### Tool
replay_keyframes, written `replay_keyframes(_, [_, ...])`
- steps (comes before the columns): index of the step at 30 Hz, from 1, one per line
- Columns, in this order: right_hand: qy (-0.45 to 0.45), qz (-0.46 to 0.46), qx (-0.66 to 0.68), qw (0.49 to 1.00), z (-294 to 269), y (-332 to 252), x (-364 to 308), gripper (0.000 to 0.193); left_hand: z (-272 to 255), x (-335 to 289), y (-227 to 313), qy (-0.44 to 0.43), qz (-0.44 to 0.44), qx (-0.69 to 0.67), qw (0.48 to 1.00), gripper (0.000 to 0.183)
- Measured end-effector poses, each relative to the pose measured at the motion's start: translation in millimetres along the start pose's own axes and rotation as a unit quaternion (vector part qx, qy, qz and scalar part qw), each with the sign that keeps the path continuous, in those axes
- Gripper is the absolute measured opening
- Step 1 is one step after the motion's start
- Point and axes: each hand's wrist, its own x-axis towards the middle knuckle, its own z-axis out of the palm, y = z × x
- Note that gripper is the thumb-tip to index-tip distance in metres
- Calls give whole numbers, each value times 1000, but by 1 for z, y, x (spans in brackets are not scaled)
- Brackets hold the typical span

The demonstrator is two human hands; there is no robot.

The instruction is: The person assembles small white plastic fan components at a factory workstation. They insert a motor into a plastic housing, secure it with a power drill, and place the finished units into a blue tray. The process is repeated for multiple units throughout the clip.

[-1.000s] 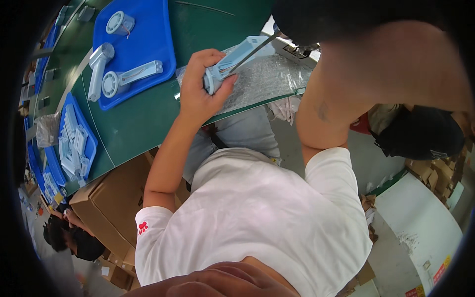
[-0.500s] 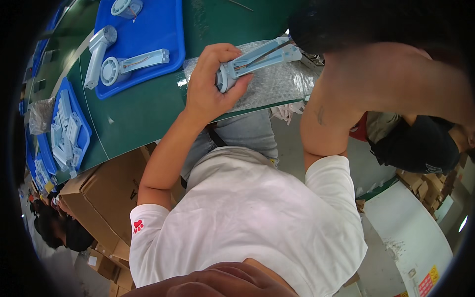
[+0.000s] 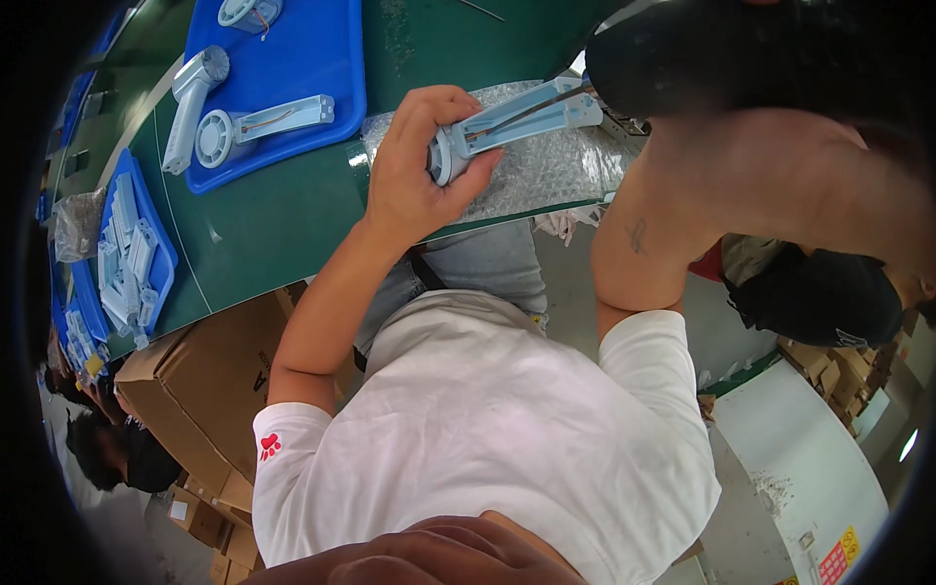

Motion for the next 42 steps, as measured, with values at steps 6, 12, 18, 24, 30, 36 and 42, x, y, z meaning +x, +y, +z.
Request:
replay_keyframes(6, [33,246,-33,968,-18,-49,19,53,-1,-3,-3,7,9,-4,1000,42])
replay_keyframes(12, [-31,-142,-96,985,-10,14,-27,95,2,-2,-1,-17,17,-5,1000,43])
replay_keyframes(18, [20,-133,-85,987,40,31,-19,101,-14,11,14,-79,-28,35,996,41])
replay_keyframes(24, [-150,-165,228,948,24,-66,-5,69,-67,83,16,-169,-126,130,969,49])
replay_keyframes(30, [-226,-148,133,954,15,-49,-9,85,-87,207,-55,-66,-373,-99,920,64])
replay_keyframes(36, [-206,-139,29,968,0,-37,-12,83,-134,260,-109,2,-329,-206,922,48])
replay_keyframes(42, [-175,-140,40,974,-31,-49,-3,75,-311,194,-61,-227,-43,539,810,43])
